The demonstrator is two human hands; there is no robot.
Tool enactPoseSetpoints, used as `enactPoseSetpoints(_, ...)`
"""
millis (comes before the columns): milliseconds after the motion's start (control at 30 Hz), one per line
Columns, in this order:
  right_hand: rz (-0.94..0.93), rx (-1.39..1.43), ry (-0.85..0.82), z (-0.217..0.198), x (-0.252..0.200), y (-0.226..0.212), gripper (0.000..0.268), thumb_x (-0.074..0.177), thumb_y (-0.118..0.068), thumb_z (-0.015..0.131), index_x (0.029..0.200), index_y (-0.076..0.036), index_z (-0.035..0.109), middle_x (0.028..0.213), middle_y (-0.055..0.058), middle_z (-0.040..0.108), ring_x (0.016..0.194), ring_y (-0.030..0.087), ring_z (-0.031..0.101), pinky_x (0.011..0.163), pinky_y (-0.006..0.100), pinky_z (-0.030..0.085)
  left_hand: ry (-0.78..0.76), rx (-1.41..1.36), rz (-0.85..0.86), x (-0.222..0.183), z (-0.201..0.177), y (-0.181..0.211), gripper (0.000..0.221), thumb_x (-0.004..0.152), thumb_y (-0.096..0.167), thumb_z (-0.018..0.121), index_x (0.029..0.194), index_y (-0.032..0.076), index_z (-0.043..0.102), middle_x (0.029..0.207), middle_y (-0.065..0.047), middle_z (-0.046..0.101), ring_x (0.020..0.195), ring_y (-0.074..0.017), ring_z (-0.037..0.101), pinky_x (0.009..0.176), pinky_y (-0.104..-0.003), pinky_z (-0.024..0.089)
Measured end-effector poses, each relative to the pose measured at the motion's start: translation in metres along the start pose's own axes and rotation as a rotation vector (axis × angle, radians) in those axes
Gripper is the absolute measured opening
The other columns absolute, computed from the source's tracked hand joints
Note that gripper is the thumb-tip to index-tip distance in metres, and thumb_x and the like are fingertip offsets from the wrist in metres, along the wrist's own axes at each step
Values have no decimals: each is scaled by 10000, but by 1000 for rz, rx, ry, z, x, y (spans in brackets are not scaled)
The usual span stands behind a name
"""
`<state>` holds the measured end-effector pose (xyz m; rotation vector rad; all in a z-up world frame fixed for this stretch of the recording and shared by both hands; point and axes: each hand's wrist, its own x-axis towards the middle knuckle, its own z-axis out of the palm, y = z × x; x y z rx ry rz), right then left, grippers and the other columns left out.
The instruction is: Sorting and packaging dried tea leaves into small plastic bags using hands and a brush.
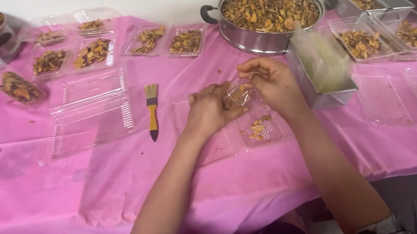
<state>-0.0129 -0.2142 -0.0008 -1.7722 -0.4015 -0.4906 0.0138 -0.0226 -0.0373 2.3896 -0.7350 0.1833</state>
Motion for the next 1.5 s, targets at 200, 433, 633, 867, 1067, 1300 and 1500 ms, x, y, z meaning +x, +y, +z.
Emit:
enactPoseSetpoints(200,77,66,64,-39,-11,-6,280,951,80,536,1184,-24,651,1195,116,714,1087,148,712,818,235,644,234,502,237,13,25,-5,864,689,611,826,1323,63,615,1089,-86,635,1079,-280,593,951,-507,385)
enactPoseSetpoints(433,209,-488,-93,-59,-31,2,324,901,-54,627,1175,-183,745,1096,70,758,1052,211,712,839,339,602,74,601,164,9,10,31,920,805,414,794,1543,100,345,1146,-68,420,1112,-293,405,939,-532,294)
enactPoseSetpoints(633,169,-589,-139,-45,-39,0,443,861,-128,685,1299,-187,705,1178,141,735,1115,317,702,907,420,594,60,426,100,15,1,34,966,792,293,804,1581,109,279,1205,-53,370,1179,-294,359,1002,-552,278)
enactPoseSetpoints(867,-266,-514,-128,-34,-33,-2,554,763,95,580,1260,-119,701,1240,91,679,1160,286,664,1024,404,493,181,-170,105,10,1,25,957,691,244,820,1527,47,398,1245,-148,508,1221,-382,542,974,-541,442)
enactPoseSetpoints(1067,-302,-784,-292,-33,-8,-37,465,771,97,495,1111,-95,748,1349,148,614,1262,383,440,1059,541,362,-70,-597,63,-10,-33,58,900,752,125,735,1549,152,318,1226,-110,416,1014,-208,600,762,-260,611)
enactPoseSetpoints(1300,-322,-802,-368,-28,10,-92,577,687,107,471,1153,-120,724,1386,158,605,1321,370,455,1118,531,276,-48,-705,31,-16,-56,60,899,706,115,646,1549,213,351,1293,-161,441,836,-191,639,474,-249,539)
enactPoseSetpoints(1500,-418,-980,-415,-21,20,-84,378,698,13,550,995,-136,730,1329,106,658,1195,387,480,1009,507,350,1,-733,65,-13,-45,50,892,740,70,672,1561,142,332,1172,-92,377,832,-159,589,350,-222,533)
